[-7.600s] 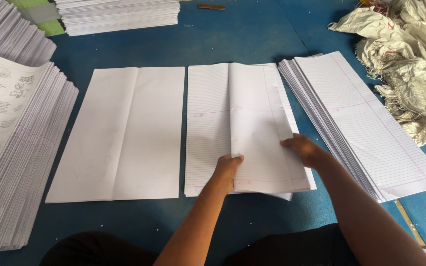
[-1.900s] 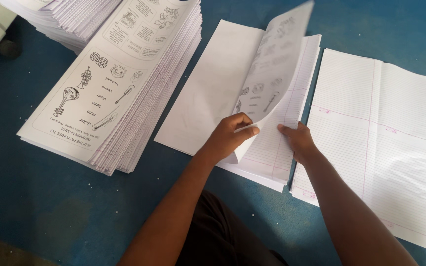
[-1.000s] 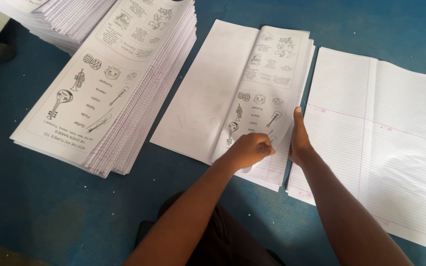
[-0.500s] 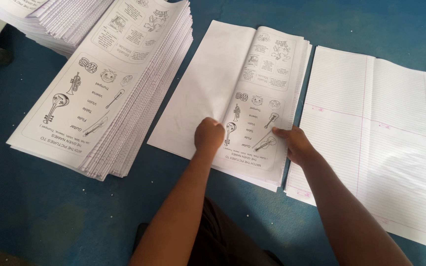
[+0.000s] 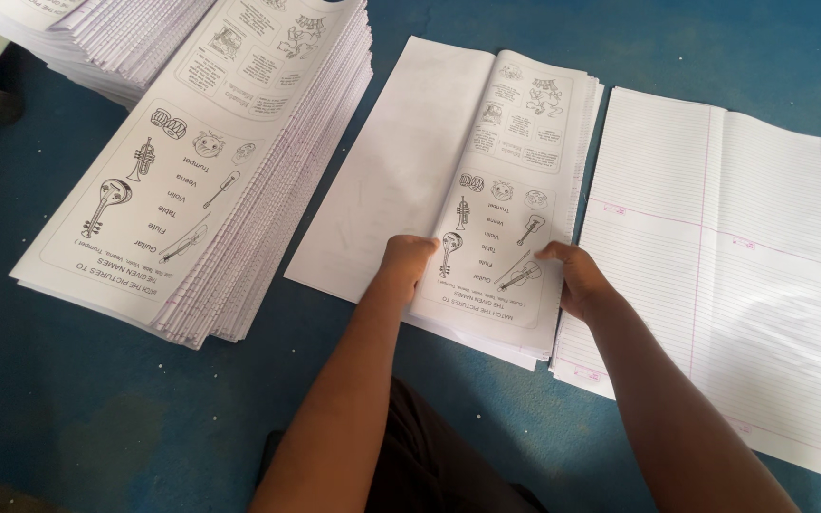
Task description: The person inserts printed sheets into pre-folded lined paper covers and stacks the assembled notebooks. The person repeatedly picks up a printed sheet, places it inside a folded cover, and adds the completed unit to a growing stack.
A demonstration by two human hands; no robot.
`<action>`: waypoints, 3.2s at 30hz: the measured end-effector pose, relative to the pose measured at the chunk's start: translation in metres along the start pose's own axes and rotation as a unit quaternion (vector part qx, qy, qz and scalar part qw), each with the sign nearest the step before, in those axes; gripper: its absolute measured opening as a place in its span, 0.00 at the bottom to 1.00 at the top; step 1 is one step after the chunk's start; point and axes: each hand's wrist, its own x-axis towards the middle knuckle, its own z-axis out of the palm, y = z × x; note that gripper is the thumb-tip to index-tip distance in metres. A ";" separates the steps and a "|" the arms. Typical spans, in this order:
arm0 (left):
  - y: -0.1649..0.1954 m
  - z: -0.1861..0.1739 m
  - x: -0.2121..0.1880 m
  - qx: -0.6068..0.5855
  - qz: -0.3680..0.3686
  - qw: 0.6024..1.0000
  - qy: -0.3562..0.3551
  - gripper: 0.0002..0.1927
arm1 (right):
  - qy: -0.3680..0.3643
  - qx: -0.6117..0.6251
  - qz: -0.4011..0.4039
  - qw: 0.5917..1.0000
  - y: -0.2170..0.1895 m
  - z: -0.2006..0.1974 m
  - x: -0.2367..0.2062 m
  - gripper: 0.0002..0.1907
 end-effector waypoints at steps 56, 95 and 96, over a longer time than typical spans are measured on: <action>-0.034 0.081 -0.086 0.082 0.053 0.993 -0.069 0.15 | 0.067 0.047 0.078 0.994 0.007 -0.070 -0.104 0.28; 0.056 0.198 -0.166 -0.042 0.441 0.891 -0.097 0.15 | 0.150 -0.103 -0.370 0.911 -0.090 -0.139 -0.223 0.16; 0.055 0.196 -0.169 -0.060 0.449 0.885 -0.104 0.15 | 0.152 -0.099 -0.375 0.909 -0.092 -0.136 -0.226 0.17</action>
